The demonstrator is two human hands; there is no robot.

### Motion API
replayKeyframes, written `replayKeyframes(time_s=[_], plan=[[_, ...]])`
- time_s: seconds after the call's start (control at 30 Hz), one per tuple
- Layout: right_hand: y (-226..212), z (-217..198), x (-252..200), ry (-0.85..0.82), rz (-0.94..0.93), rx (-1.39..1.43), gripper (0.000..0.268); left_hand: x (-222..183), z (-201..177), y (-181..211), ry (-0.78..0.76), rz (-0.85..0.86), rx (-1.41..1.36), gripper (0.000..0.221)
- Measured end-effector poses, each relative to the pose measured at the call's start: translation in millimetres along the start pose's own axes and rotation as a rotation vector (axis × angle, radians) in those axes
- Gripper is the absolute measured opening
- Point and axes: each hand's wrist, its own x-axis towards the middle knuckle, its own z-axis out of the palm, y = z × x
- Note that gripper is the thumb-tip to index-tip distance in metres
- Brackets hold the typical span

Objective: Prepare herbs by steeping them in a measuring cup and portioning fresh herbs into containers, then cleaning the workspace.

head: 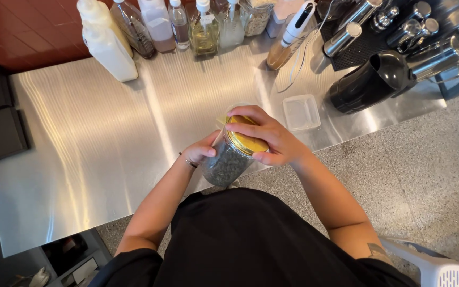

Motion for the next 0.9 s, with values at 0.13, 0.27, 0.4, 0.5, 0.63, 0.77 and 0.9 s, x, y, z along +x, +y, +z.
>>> replayKeyframes(time_s=[0.13,0.27,0.4,0.5,0.63,0.77,0.9], plan=[[-1,-11,6,0.003,0.057,0.029,0.068,1,9,6,0.062,0.086,0.105,0.107],[7,-15,6,-0.041,0.118,-0.057,0.062,-6,59,73,0.13,0.177,0.384,0.096],[8,-4,0,-0.011,-0.072,-0.03,0.06,-14,52,55,0.043,0.165,0.399,0.094],[2,2,6,-0.002,-0.134,0.146,0.057,-14,74,32,-0.145,-0.024,-0.087,0.096],[7,-3,21,-0.106,-0.21,0.271,0.057,2,82,16,-0.468,-0.092,-0.67,0.102],[0,-8,21,-0.097,-0.092,0.197,0.055,-14,52,32,-0.137,0.074,-0.186,0.099],[3,7,23,-0.018,0.23,-0.054,0.05,-12,76,70,0.316,0.219,0.587,0.097]])
